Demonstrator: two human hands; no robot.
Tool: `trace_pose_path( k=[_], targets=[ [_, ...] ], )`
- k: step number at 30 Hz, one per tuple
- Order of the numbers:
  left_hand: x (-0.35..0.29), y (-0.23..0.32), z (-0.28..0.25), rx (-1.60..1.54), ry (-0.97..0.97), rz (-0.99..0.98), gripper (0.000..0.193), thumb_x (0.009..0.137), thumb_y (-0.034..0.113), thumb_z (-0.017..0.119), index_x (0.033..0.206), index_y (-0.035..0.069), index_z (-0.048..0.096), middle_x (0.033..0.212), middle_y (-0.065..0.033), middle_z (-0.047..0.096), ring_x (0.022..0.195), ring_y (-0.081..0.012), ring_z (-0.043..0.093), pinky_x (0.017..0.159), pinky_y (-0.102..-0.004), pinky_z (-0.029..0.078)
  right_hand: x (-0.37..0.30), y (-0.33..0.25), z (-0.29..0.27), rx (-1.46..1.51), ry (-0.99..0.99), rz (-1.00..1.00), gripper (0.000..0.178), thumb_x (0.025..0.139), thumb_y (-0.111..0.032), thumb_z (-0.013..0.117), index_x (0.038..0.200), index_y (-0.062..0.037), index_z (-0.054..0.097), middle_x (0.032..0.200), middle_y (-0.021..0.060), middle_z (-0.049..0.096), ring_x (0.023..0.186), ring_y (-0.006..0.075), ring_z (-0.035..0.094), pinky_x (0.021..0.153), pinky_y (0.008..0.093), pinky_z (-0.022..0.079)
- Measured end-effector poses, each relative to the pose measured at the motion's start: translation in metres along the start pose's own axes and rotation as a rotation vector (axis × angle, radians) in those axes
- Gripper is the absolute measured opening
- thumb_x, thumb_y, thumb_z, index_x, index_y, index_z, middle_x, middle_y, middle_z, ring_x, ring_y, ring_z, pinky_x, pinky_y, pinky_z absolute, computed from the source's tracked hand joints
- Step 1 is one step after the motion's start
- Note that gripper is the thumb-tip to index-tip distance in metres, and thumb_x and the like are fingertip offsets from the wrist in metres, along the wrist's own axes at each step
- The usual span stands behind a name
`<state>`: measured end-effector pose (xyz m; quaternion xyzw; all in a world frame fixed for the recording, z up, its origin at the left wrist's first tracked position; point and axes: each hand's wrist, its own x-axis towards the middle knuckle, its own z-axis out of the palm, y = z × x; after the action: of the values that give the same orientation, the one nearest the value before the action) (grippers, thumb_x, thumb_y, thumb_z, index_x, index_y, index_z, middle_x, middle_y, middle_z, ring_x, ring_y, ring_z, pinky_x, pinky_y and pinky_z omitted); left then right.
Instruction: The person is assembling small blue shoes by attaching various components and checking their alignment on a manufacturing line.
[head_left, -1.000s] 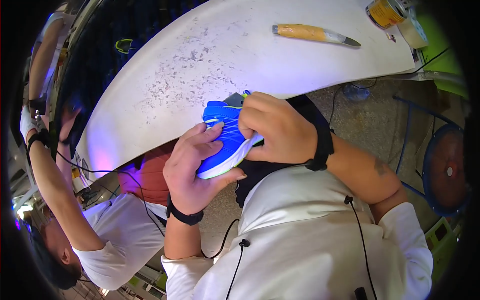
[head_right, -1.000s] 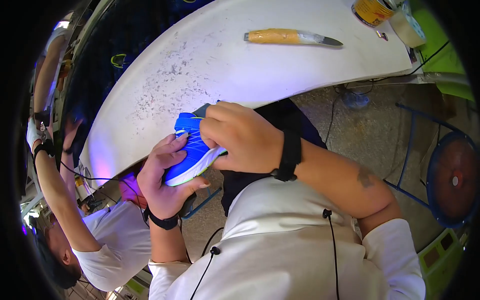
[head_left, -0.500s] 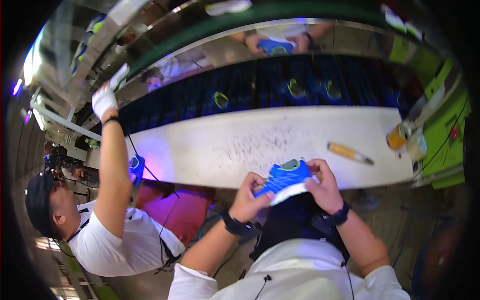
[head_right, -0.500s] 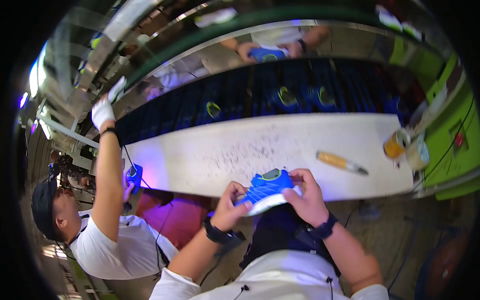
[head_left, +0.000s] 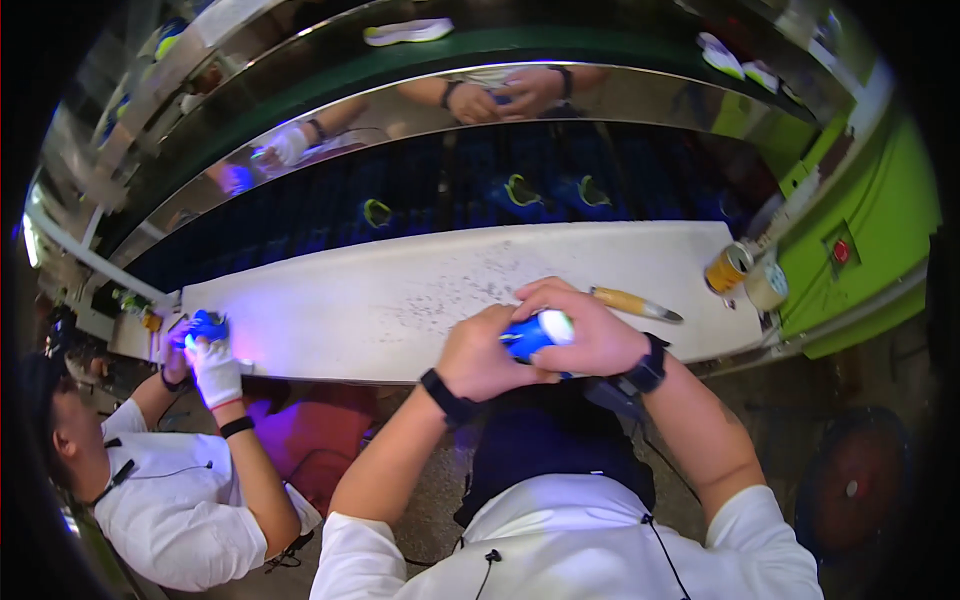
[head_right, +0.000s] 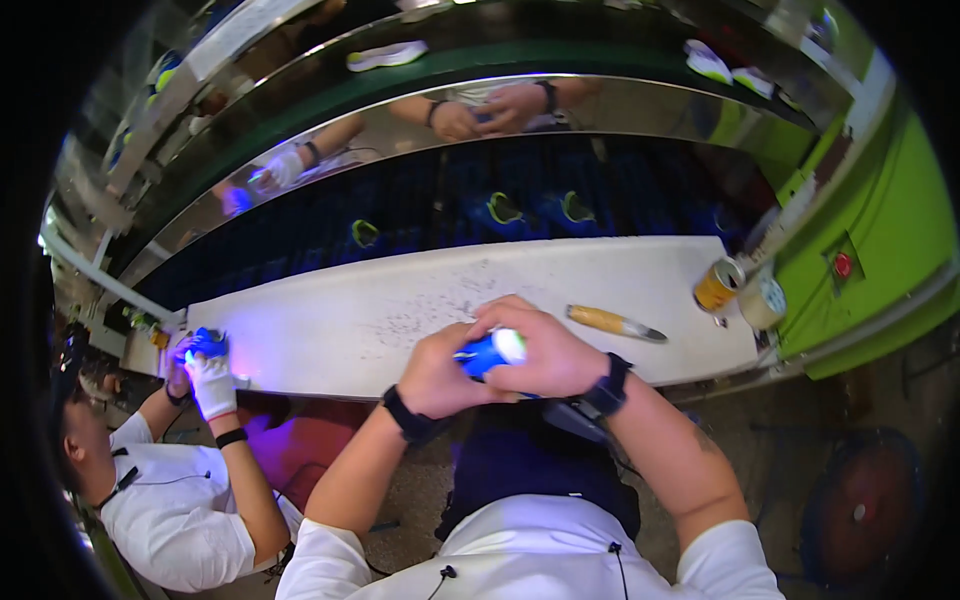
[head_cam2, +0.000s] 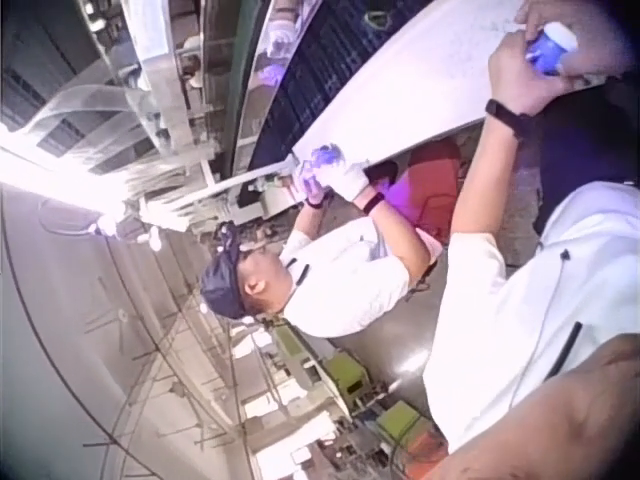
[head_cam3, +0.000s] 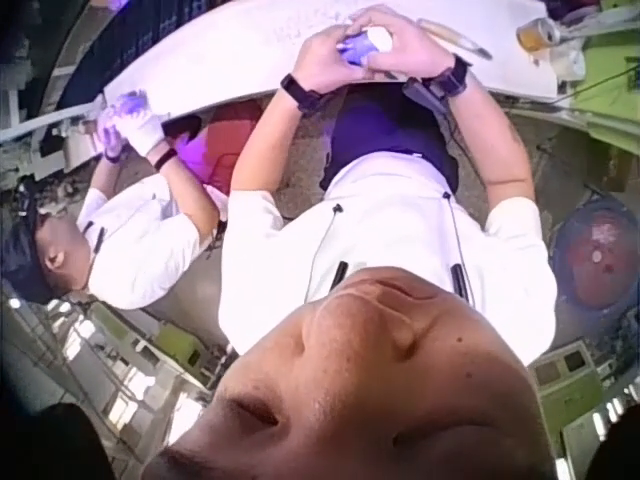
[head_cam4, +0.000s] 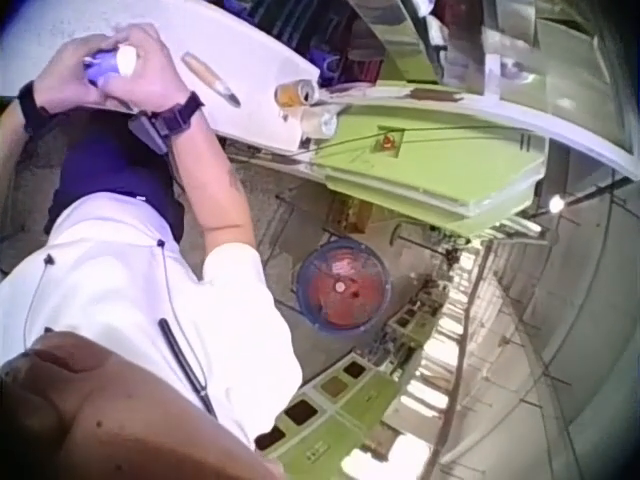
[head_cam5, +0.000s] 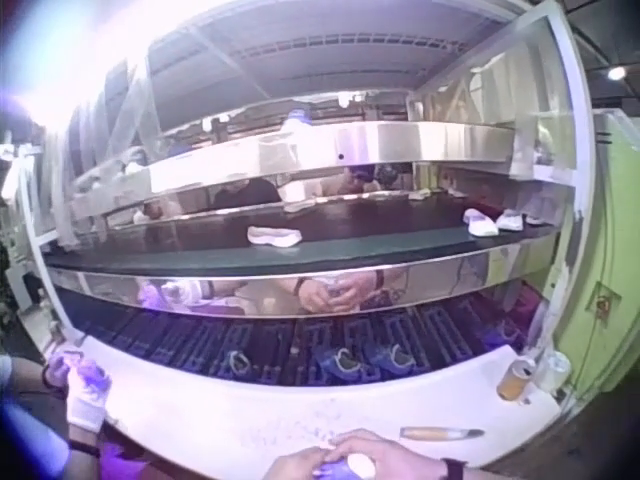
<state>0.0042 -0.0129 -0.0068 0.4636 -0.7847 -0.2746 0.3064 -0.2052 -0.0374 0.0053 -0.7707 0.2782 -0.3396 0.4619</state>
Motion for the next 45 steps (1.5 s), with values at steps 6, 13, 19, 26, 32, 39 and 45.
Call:
trace_pose_path(
  k=[6,13,19,26,32,39,45],
  targets=[
    [-0.035,-0.032,0.009,-0.216,0.001,-0.131,0.059,0.058,0.035,0.096,0.101,0.003,0.072,0.091,-0.0128,0.073,0.084,-0.0267,0.073,0.078,-0.0351,0.057,-0.005,0.039,0.026,0.437,0.078,0.056,0.036,0.069,-0.004,0.069,0.104,-0.0061,0.061,0.121,0.0135,0.06,0.121,0.0279,0.057,0.109,0.0402,0.041],
    [-0.034,-0.02,0.01,-0.18,0.046,-0.158,0.053,0.06,0.037,0.094,0.094,0.002,0.072,0.084,-0.0139,0.072,0.078,-0.0284,0.072,0.075,-0.0363,0.057,-0.012,0.028,0.034,0.703,0.222,0.115,0.069,0.063,0.002,0.058,0.13,-0.0091,0.042,0.112,0.0051,0.049,0.11,0.018,0.051,0.104,0.0316,0.04],
    [0.02,0.016,0.005,0.12,-0.132,-0.126,0.049,0.061,0.049,0.085,0.074,0.004,0.07,0.074,-0.0187,0.069,0.071,-0.0379,0.069,0.069,-0.0436,0.056,-0.011,0.009,0.004,0.241,0.102,0.156,0.071,0.071,-0.005,0.064,0.138,-0.0078,0.039,0.116,0.0067,0.046,0.113,0.0157,0.047,0.101,0.0282,0.04],
    [0.061,0.031,0.015,0.204,-0.231,-0.069,0.053,0.06,0.052,0.084,0.079,0.004,0.072,0.072,-0.0158,0.07,0.07,-0.0349,0.07,0.07,-0.0414,0.057,-0.014,0.04,-0.032,0.471,0.11,0.245,0.048,0.091,-0.017,0.044,0.137,-0.0051,0.048,0.123,0.0112,0.05,0.117,0.0187,0.049,0.103,0.0316,0.04],
    [0.041,0.008,0.04,0.014,0.068,0.187,0.069,0.084,0.066,0.067,0.109,0.002,0.064,0.084,-0.0167,0.07,0.075,-0.0387,0.069,0.068,-0.0421,0.056,-0.024,0.042,0.002,0.608,0.325,0.144,0.072,0.089,-0.041,0.05,0.148,-0.0015,0.037,0.136,0.0177,0.052,0.129,0.0249,0.05,0.111,0.0387,0.039],
    [-0.054,0.003,0.03,-0.367,0.097,0.043,0.08,0.082,0.053,0.078,0.138,0.004,0.049,0.137,-0.0233,0.05,0.13,-0.0348,0.049,0.111,-0.0447,0.038,-0.075,0.054,0.048,-0.356,0.295,0.002,0.089,0.062,-0.034,0.089,0.14,-0.0086,0.053,0.122,0.018,0.06,0.109,0.0369,0.06,0.096,0.0429,0.047],
    [-0.084,-0.016,0.034,-0.113,0.099,-0.059,0.069,0.063,0.028,0.093,0.116,0.005,0.056,0.133,-0.0228,0.052,0.121,-0.0353,0.056,0.1,-0.0446,0.048,-0.071,0.063,0.061,-0.297,0.139,0.092,0.087,0.064,-0.035,0.087,0.14,-0.0099,0.054,0.11,0.0141,0.064,0.102,0.0357,0.062,0.092,0.0448,0.047]
  ],
)
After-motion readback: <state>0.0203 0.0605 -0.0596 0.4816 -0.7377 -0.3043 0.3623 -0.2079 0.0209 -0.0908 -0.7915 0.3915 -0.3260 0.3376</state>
